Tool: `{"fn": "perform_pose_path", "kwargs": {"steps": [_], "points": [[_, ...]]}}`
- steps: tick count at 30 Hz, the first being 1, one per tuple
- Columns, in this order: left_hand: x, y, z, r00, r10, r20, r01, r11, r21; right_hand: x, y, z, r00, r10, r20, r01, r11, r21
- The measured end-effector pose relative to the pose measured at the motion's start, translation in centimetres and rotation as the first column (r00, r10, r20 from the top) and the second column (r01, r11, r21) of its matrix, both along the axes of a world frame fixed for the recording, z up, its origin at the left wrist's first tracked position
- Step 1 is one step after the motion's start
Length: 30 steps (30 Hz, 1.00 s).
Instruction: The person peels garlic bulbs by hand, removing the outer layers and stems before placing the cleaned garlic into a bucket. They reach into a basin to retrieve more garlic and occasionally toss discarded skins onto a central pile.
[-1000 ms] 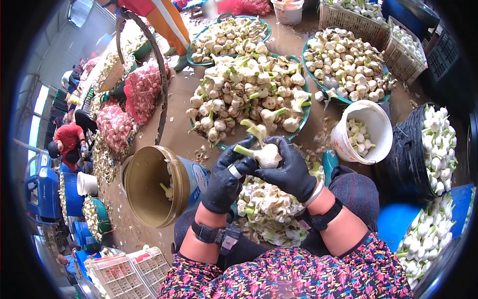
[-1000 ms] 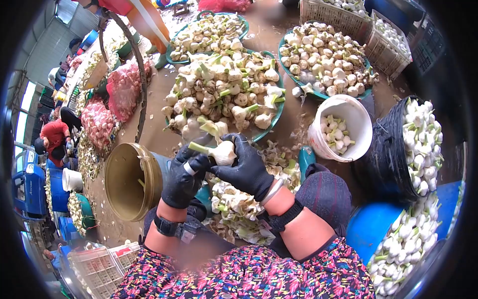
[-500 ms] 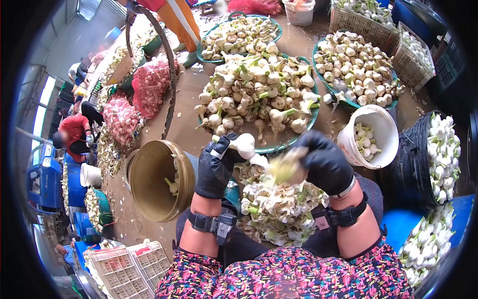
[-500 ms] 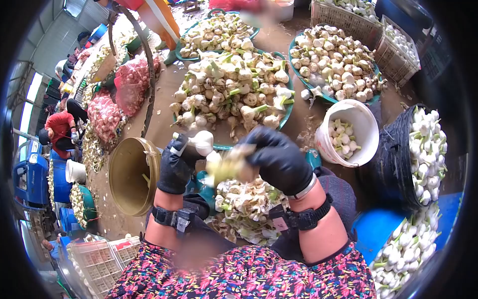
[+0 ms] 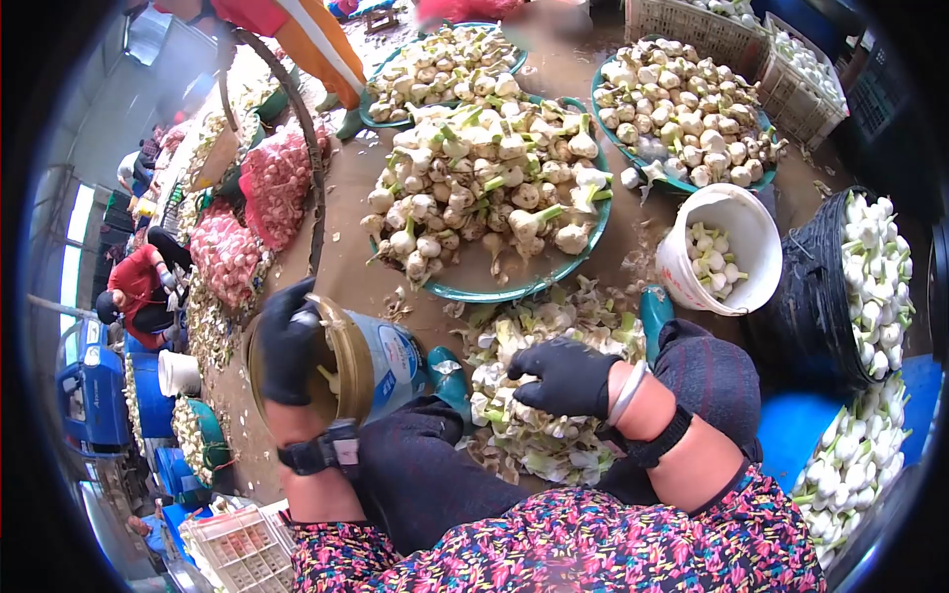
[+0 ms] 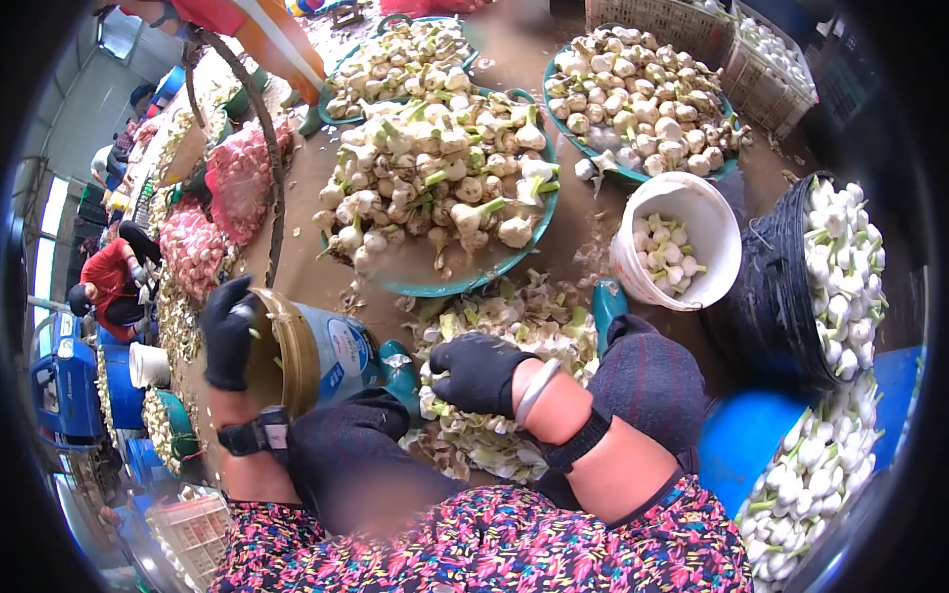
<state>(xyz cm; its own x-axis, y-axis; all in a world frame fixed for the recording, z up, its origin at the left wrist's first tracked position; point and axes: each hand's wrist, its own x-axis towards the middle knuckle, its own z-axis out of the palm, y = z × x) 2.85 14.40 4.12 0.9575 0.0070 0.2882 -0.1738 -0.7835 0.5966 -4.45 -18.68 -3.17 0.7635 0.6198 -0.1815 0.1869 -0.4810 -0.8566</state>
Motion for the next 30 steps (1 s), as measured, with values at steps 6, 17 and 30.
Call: {"fn": "perform_pose_path", "kwargs": {"steps": [6,17,30], "points": [[8.1,-15.8,-12.9,0.81,-0.569,-0.144,0.581,0.743,0.331,0.7,-0.3,0.6,0.988,-0.155,0.022,0.154,0.988,0.01],[13.6,-24.4,-21.2,0.853,-0.28,-0.44,0.491,0.716,0.497,2.2,-2.6,1.6,0.967,-0.251,0.03,0.252,0.968,-0.018],[0.1,-16.7,-4.4,0.684,-0.68,-0.265,-0.057,0.312,-0.948,2.4,0.5,0.4,0.799,-0.527,-0.291,0.568,0.498,0.655]]}}
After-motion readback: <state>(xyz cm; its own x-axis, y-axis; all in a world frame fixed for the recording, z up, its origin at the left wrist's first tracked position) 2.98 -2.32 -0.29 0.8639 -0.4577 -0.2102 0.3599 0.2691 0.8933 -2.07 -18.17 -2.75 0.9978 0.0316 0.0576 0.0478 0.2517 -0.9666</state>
